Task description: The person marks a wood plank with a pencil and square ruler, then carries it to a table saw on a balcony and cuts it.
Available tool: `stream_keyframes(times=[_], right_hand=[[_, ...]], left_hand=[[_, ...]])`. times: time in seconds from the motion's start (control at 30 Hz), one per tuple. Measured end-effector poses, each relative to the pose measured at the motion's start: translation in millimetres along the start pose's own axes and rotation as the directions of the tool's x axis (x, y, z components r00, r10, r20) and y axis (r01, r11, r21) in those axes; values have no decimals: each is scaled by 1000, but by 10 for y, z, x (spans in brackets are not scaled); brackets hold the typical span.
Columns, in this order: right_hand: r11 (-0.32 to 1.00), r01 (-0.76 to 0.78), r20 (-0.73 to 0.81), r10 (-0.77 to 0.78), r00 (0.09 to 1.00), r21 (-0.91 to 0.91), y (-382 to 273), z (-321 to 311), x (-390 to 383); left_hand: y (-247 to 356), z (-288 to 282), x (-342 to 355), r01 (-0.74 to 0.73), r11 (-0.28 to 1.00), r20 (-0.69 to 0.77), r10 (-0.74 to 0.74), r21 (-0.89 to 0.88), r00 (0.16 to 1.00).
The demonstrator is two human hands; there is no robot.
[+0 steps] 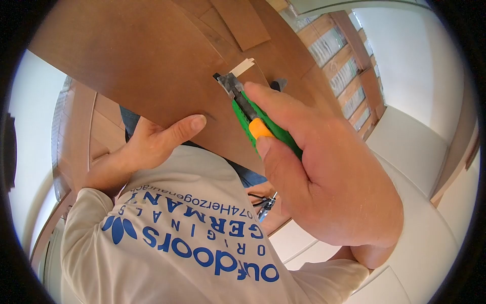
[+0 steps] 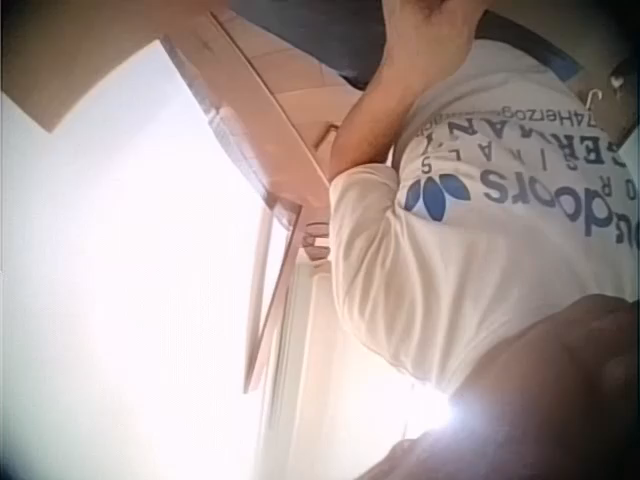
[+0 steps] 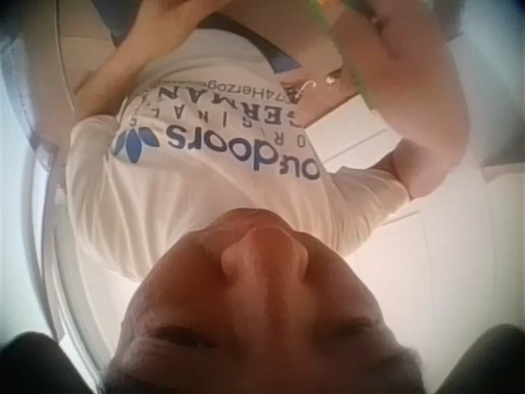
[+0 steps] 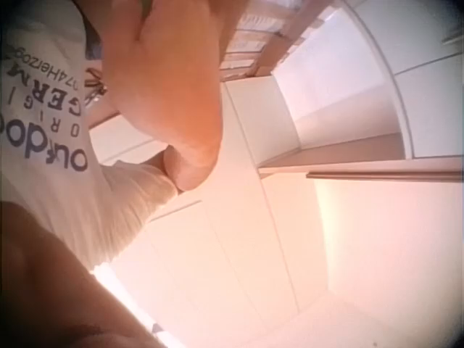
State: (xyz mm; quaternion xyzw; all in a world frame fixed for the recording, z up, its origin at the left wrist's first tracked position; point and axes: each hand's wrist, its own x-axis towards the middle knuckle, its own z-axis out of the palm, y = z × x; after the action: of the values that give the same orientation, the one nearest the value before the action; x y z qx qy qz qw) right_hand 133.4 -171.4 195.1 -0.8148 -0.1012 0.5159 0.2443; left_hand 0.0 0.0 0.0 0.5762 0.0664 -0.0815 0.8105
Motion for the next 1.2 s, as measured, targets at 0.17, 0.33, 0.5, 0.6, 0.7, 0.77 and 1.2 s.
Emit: stream_keyframes(times=[0.17,0.33,0.5,0.6,0.7,0.77,1.2], right_hand=[[998,30,8,-30,1000,47,44,3,38],[930,157,-258,-70,964,334,327,32,35],[919,306,-546,-129,828,247,870,79,229],[942,328,-602,-225,766,65,1099,188,392],[934,356,-624,-267,734,20,1321,325,489],[934,338,-568,-339,750,-112,1520,389,534],[786,599,-475,-473,742,154,1861,881,670]], left_hand=[[24,31,27,-58,998,-63,57,-29,996],[-66,-115,42,29,992,-17,-32,-122,999],[-333,-357,144,176,952,26,-175,-250,984],[-484,-485,158,173,914,46,-168,-366,985],[-595,-597,167,179,895,147,-130,-408,981],[-580,-576,183,120,881,165,-49,-457,985],[-761,-849,259,115,955,401,4,-272,916]])
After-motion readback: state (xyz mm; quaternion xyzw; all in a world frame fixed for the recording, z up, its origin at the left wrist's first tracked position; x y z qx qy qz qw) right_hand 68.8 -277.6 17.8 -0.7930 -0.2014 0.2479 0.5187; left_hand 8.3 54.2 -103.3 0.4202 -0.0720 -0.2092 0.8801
